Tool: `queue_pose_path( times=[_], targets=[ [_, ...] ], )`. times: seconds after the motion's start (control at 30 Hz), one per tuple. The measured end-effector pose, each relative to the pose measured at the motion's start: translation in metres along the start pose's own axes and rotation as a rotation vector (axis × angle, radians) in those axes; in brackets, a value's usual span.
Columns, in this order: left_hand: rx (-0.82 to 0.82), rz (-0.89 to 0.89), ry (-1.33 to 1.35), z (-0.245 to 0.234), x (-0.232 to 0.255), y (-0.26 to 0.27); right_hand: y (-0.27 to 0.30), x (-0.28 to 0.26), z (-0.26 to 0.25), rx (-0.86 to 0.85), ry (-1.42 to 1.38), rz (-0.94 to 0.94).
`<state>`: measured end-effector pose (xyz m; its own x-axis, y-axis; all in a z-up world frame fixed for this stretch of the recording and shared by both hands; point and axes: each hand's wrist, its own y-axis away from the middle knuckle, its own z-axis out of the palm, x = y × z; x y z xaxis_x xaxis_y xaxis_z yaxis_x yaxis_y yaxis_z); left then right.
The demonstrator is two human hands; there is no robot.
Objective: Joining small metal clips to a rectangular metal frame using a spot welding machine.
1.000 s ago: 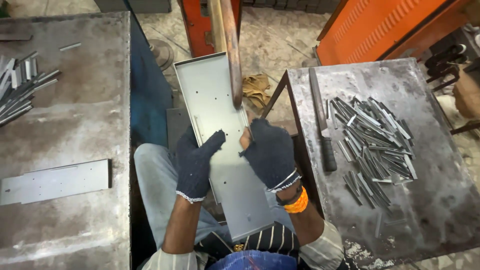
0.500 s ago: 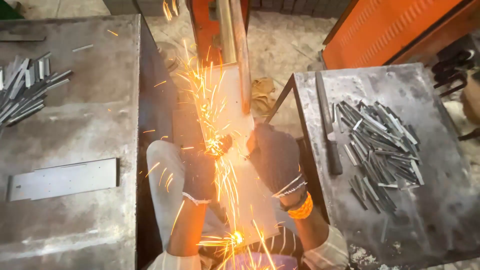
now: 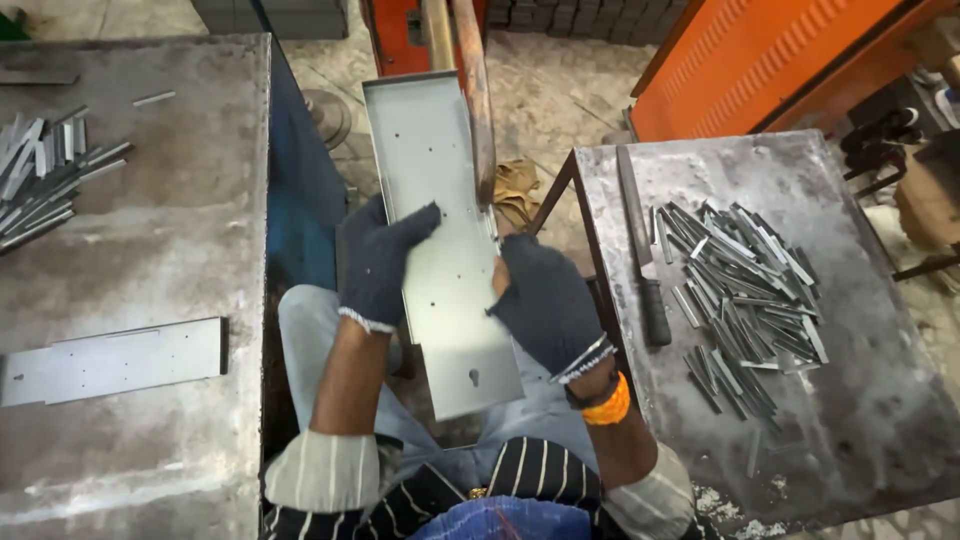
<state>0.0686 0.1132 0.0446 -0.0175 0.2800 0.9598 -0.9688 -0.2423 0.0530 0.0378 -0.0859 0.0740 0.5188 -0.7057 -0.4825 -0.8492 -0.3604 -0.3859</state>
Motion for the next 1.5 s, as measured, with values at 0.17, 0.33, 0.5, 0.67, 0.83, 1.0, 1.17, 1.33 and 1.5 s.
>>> queue_pose_path(
  times=[0.17, 0.33, 0.5, 0.67, 0.83, 1.0, 1.17, 1.33, 1.5],
  targets=[
    [0.011, -0.009, -0.073, -0.001, 0.006, -0.010, -0.014, -0.006, -0.002, -0.004, -0.061, -0.005],
    [-0.041, -0.032, -0.016, -0.002, -0.002, -0.021, -0.016, -0.005, 0.001, -0.012, -0.065, 0.049],
    [-0.067, -0.102, 0.052, -0.002, 0.012, -0.020, -0.012, 0.004, 0.016, 0.026, -0.080, 0.118],
    [-0.139, -0.114, 0.153, -0.003, 0.006, -0.004, 0.000, -0.001, 0.007, 0.076, -0.056, 0.053],
    [-0.153, -0.029, 0.108, -0.005, -0.012, 0.009, 0.011, -0.008, 0.004, 0.061, -0.063, 0.051],
    [-0.139, -0.022, 0.133, -0.003, -0.005, 0.012, 0.009, -0.011, 0.004, 0.066, -0.076, 0.049],
    [-0.105, -0.018, 0.136, 0.001, -0.006, 0.021, 0.016, -0.001, 0.008, 0.026, -0.075, 0.091],
    [-0.068, -0.009, 0.077, -0.001, -0.009, 0.027, 0.017, -0.004, 0.008, 0.028, -0.068, 0.047],
    [-0.038, 0.063, 0.029, -0.009, -0.009, 0.048, 0.026, -0.018, 0.004, 0.022, -0.072, 0.058]
  ],
)
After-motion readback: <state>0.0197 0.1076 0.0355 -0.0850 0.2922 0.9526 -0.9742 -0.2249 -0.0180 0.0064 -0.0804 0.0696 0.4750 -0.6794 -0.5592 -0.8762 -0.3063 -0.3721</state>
